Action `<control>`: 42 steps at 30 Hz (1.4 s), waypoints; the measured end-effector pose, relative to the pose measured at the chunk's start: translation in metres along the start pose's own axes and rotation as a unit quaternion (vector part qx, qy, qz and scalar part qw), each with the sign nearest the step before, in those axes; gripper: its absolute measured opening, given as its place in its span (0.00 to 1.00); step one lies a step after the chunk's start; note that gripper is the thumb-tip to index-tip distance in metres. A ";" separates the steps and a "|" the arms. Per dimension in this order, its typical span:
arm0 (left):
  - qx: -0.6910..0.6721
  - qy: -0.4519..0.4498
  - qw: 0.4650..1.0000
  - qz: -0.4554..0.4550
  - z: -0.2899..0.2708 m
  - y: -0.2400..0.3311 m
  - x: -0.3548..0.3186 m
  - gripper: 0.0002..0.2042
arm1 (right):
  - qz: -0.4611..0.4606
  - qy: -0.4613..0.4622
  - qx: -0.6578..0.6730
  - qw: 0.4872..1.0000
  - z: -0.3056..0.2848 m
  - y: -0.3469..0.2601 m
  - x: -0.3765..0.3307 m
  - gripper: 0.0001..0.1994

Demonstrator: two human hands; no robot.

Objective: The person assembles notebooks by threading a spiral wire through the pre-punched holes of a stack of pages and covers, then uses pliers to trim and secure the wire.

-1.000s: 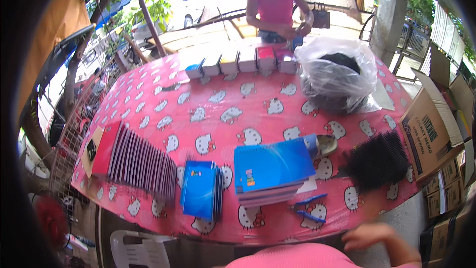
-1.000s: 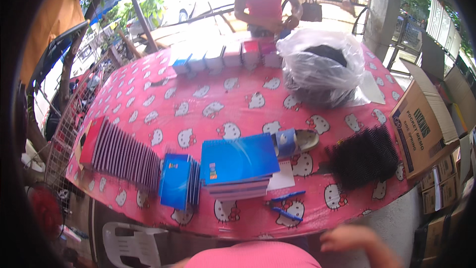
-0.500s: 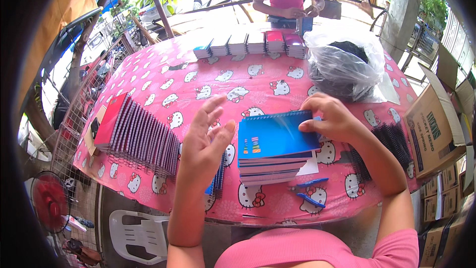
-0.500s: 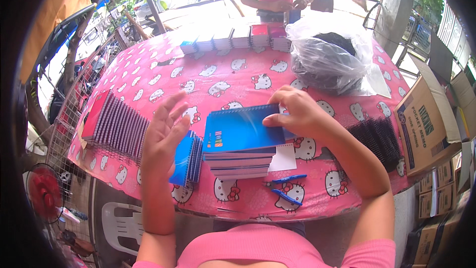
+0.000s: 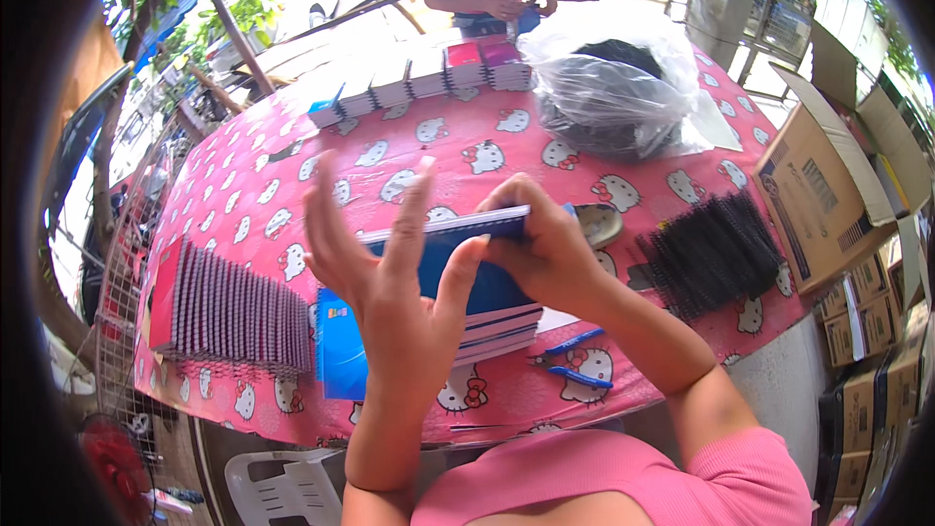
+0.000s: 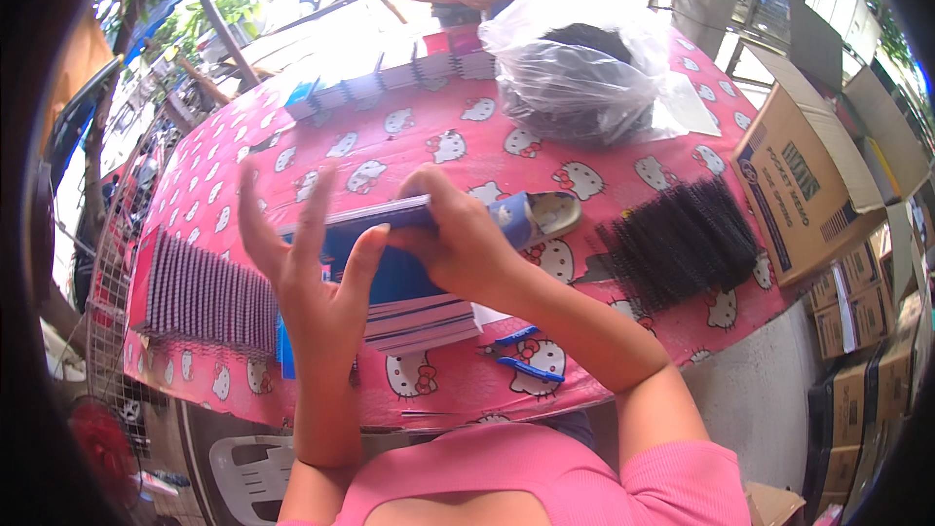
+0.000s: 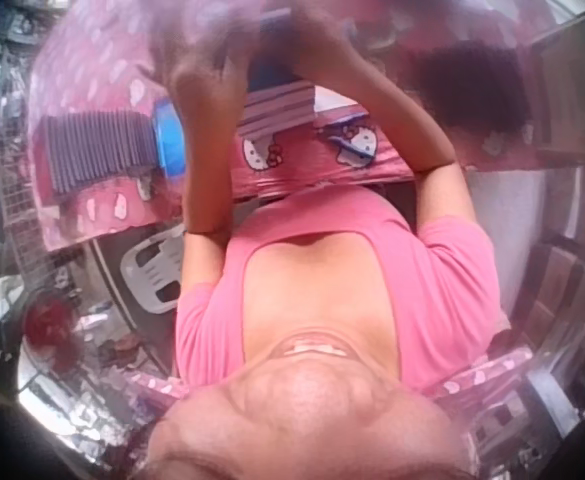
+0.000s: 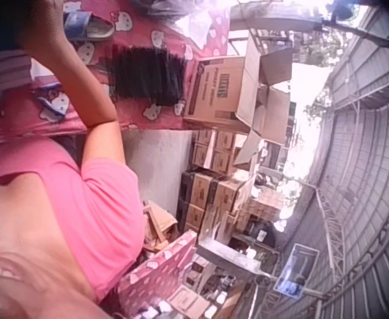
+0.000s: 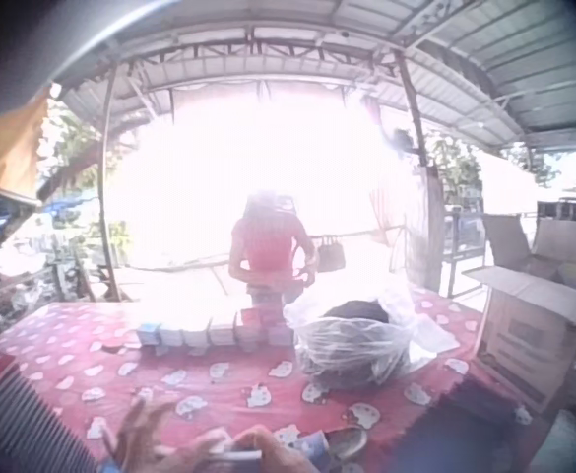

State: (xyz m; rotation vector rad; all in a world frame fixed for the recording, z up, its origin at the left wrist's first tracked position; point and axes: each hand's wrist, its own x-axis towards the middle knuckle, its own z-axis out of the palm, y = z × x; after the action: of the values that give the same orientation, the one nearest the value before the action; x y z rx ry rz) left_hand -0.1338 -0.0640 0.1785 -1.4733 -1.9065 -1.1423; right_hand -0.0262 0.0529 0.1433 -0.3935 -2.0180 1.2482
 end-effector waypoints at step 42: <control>-0.146 -0.032 0.989 -0.015 -0.005 0.004 0.010 0.09 | -0.055 -0.130 -0.034 0.989 -0.075 -0.039 0.015 0.09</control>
State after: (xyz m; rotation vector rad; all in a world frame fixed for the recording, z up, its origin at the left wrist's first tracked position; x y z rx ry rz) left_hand -0.1336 -0.0621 0.1900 -1.6560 -1.8694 -1.4529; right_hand 0.0210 0.0909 0.2036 -0.1543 -2.2730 1.2168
